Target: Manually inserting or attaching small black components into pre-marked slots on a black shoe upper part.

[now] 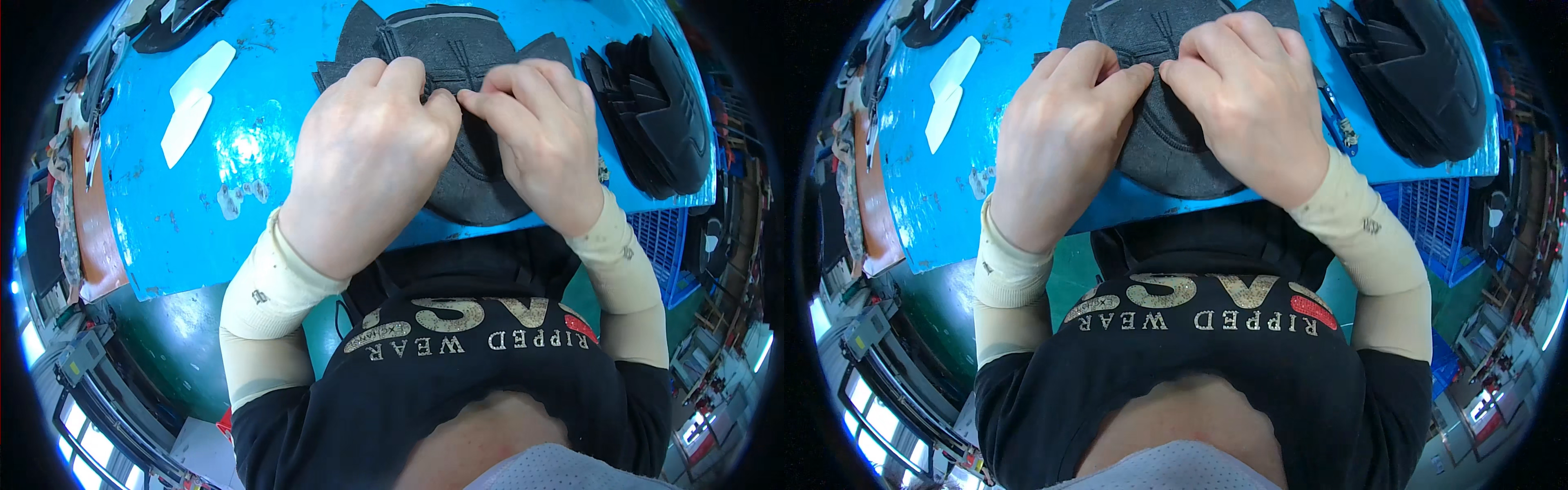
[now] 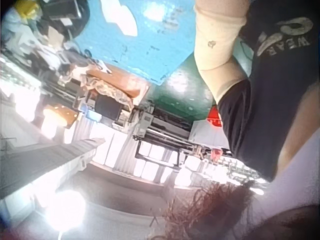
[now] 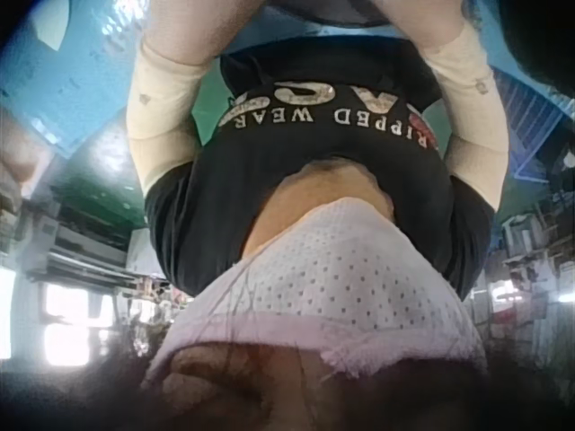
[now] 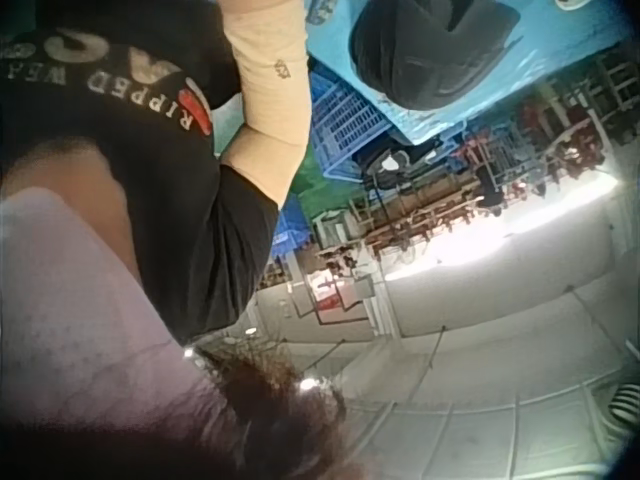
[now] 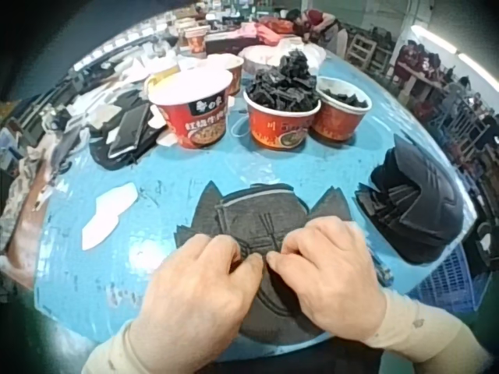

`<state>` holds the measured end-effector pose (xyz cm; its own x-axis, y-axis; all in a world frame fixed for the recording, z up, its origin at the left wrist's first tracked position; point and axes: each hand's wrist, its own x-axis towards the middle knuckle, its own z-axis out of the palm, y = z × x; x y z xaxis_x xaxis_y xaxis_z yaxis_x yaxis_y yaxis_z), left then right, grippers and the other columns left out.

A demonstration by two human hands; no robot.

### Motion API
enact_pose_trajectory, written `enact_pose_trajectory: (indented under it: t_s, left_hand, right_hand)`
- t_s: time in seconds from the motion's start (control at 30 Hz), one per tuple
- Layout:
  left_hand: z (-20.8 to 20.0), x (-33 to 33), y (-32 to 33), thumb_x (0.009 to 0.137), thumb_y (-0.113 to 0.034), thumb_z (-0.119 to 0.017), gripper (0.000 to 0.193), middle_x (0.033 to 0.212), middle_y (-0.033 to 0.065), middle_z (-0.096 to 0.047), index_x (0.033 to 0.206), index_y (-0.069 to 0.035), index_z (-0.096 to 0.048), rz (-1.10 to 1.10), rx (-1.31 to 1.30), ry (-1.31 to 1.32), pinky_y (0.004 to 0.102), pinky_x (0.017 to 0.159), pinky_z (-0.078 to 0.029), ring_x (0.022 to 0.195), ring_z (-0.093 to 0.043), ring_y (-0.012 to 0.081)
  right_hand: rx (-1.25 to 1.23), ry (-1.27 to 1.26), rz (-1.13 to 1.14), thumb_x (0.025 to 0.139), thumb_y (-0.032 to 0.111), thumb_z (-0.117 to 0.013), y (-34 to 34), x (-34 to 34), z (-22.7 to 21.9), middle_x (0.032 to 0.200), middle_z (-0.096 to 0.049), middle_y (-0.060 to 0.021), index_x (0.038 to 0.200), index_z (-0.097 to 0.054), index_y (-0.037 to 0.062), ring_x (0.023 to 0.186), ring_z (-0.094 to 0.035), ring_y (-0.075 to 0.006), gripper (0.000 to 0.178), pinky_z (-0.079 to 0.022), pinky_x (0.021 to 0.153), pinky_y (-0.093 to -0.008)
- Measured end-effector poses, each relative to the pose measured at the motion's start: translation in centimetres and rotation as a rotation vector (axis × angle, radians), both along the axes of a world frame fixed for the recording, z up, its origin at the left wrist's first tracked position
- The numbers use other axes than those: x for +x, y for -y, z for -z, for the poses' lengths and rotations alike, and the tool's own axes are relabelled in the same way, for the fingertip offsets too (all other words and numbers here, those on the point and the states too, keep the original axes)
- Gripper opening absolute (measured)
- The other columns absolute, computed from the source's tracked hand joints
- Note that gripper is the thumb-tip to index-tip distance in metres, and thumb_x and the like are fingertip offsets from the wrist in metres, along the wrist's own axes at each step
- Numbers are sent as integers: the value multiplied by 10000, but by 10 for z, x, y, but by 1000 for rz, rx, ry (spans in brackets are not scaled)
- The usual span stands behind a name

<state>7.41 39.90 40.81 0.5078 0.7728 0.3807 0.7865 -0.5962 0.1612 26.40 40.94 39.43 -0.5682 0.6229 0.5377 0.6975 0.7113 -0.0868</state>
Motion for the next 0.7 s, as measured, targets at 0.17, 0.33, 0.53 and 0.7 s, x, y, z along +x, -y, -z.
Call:
enact_pose_trajectory:
  t_s: [0.17,0.33,0.53,0.7]
  left_hand:
    - [8,-11,-12,746,-42,-680,166,795,81,-601,911,-53,-694,41,-47,102,319,653,-495,758,-610,242]
    - [8,-26,-31,866,-106,-662,171,747,-2,-590,1026,-43,-657,-70,-394,544,227,651,-463,687,-540,61]
    - [11,-41,-24,821,-79,-661,95,798,133,-640,896,-27,-687,-213,-7,562,344,665,-492,715,-614,278]
    - [35,-67,19,809,-37,-633,140,860,148,-634,935,-22,-692,-340,33,400,384,703,-488,795,-615,318]
  right_hand:
    - [22,-173,-54,691,-17,-633,-16,4,18,896,-623,9,862,-689,119,883,-570,-219,226,-412,755,-336]
    - [-74,-479,84,694,-110,-565,12,17,8,903,-627,-75,913,-684,81,824,-595,-267,314,-469,743,-346]
    - [-110,-527,35,701,-103,-595,25,23,33,911,-624,-89,912,-668,59,800,-598,-258,276,-467,729,-344]
    - [-39,-502,-84,721,-87,-608,25,14,28,912,-617,-81,934,-665,62,801,-586,-255,266,-446,725,-348]
